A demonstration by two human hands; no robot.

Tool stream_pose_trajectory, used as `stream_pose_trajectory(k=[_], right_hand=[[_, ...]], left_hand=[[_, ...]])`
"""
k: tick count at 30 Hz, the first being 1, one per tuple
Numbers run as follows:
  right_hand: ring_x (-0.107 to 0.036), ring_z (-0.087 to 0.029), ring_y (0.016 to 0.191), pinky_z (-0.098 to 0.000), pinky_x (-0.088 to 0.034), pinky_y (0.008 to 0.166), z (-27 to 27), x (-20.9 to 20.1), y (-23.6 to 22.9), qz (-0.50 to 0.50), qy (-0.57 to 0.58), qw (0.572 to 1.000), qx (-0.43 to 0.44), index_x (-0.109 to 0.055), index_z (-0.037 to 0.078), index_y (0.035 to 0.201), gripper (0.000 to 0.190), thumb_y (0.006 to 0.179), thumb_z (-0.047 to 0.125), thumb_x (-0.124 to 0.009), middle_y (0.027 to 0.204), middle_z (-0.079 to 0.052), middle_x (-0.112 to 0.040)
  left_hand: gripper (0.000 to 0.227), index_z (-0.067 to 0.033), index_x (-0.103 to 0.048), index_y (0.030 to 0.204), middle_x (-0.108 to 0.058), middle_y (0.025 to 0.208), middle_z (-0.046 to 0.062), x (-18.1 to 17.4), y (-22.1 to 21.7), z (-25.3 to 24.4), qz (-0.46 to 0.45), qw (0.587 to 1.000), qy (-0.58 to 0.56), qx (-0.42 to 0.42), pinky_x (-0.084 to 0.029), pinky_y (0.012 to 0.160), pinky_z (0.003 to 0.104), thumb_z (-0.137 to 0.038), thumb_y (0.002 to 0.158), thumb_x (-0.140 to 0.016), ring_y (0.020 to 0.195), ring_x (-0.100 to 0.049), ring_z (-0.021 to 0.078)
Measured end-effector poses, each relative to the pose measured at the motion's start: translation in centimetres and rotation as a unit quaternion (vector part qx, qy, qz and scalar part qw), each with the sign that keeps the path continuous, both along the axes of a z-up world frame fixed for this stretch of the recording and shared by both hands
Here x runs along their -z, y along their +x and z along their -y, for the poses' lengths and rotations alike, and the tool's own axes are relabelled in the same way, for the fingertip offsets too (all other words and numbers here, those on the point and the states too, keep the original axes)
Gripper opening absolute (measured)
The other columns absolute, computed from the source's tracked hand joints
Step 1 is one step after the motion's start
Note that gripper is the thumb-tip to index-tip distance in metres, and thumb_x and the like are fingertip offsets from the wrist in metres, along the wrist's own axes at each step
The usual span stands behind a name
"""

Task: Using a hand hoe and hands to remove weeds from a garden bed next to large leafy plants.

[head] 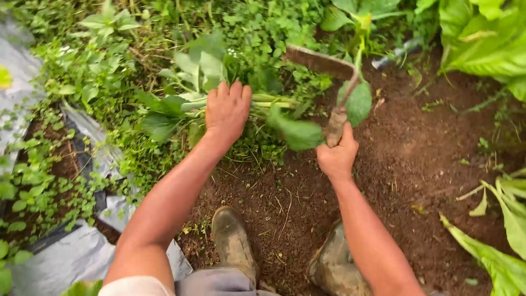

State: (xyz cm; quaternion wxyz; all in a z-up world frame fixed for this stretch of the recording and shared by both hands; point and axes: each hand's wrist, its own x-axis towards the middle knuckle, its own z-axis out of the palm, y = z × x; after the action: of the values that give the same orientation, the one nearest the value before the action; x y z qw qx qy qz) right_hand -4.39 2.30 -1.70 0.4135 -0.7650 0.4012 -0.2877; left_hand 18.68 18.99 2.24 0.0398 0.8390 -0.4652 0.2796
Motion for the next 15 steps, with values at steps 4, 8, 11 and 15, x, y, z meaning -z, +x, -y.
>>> stream_pose_trajectory(k=[4,8,11,15], right_hand=[[-0.064,-0.020,0.061,-0.0331,-0.055,0.065,0.9,-3.8,0.8,0.255,-0.033,0.966,0.006,-0.060,0.004,0.101,0.027,0.088,-0.001,-0.083,0.067,-0.012,-0.064],[-0.061,-0.014,0.047,-0.0264,-0.057,0.048,4.5,-4.1,0.3,0.340,0.015,0.939,0.044,-0.053,0.007,0.114,0.028,0.096,-0.006,-0.070,0.065,-0.006,-0.063],[-0.058,-0.012,0.042,-0.0284,-0.060,0.045,6.4,-5.7,1.7,0.334,0.128,0.927,0.113,-0.043,0.006,0.111,0.033,0.095,-0.003,-0.070,0.076,-0.003,-0.053],[-0.060,-0.010,0.044,-0.0244,-0.054,0.041,7.4,-3.5,2.3,0.282,0.134,0.945,0.095,-0.049,0.008,0.104,0.031,0.091,0.004,-0.077,0.073,-0.002,-0.054]], left_hand=[[0.029,-0.0196,-0.063,0.107,-0.062,0.095,0.004,0.9,-1.3,0.7,-0.051,0.995,0.055,0.064,-0.031,0.092,0.049,-0.016,0.081,-0.075,0.103,-0.054,0.0302],[0.030,-0.0204,-0.066,0.108,-0.062,0.091,0.005,-2.6,-2.2,3.7,0.029,0.991,-0.026,0.130,-0.016,0.114,0.063,-0.017,0.081,-0.080,0.114,-0.053,0.0315],[0.041,-0.0140,-0.065,0.127,-0.051,0.083,0.013,-1.9,-1.5,7.9,0.047,0.971,-0.121,0.202,-0.041,0.068,0.049,-0.002,0.088,-0.061,0.068,-0.048,0.0337],[0.077,-0.0202,-0.041,0.157,-0.054,0.093,0.009,-3.7,-3.3,10.3,0.058,0.978,-0.073,0.185,-0.036,0.064,0.044,0.001,0.087,-0.064,0.065,-0.045,0.0308]])
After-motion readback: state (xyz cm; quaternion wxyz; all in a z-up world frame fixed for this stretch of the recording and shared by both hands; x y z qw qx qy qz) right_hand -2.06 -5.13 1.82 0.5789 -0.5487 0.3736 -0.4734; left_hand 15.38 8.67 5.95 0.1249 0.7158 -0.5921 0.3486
